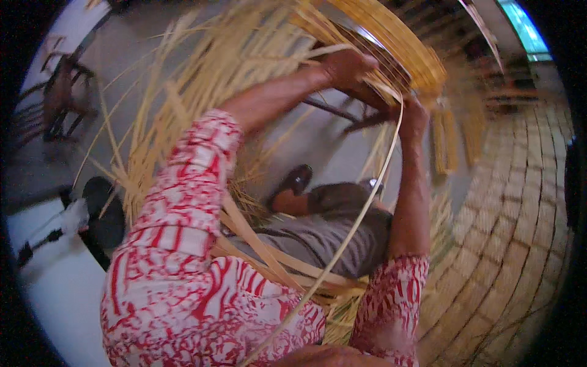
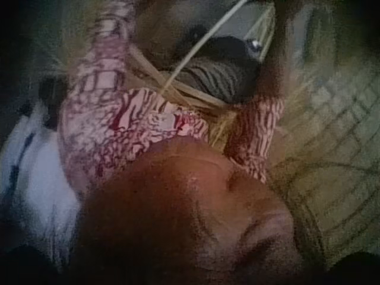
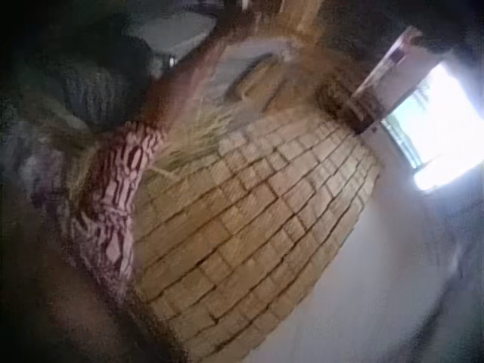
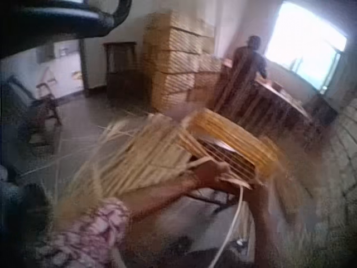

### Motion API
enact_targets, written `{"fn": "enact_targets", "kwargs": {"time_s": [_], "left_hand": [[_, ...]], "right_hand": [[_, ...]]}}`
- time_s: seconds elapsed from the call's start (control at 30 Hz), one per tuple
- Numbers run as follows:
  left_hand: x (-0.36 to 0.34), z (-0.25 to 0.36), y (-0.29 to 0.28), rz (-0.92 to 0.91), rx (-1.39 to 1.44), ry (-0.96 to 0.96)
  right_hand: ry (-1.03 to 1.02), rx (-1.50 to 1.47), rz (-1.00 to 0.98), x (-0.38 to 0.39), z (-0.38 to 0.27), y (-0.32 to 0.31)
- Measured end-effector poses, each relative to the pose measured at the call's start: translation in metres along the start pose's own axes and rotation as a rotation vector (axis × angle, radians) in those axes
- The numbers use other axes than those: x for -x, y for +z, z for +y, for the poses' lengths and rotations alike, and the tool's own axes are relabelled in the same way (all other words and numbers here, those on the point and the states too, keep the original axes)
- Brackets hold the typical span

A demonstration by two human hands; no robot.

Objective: The person weaves a basket by hand, interlacing thin bamboo strips into a circular frame. They repeatedly pull and tuck the strips to form a tight pattern.

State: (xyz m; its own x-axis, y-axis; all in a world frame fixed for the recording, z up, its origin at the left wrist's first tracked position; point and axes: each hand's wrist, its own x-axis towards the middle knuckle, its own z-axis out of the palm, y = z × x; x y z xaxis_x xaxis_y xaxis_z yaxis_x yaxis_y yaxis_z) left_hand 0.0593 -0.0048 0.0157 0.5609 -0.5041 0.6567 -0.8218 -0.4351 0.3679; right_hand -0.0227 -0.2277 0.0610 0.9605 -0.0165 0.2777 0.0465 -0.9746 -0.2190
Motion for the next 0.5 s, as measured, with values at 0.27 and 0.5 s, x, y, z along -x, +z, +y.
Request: {"fn": "enact_targets", "kwargs": {"time_s": [0.27,0.5], "left_hand": [[-0.013,0.003,-0.013,-0.067,-0.078,0.014],[-0.007,0.016,-0.022,-0.079,0.020,-0.036]], "right_hand": [[-0.086,-0.358,0.217,0.005,0.008,0.001],[-0.163,-0.246,0.194,-0.005,0.032,0.013]]}}
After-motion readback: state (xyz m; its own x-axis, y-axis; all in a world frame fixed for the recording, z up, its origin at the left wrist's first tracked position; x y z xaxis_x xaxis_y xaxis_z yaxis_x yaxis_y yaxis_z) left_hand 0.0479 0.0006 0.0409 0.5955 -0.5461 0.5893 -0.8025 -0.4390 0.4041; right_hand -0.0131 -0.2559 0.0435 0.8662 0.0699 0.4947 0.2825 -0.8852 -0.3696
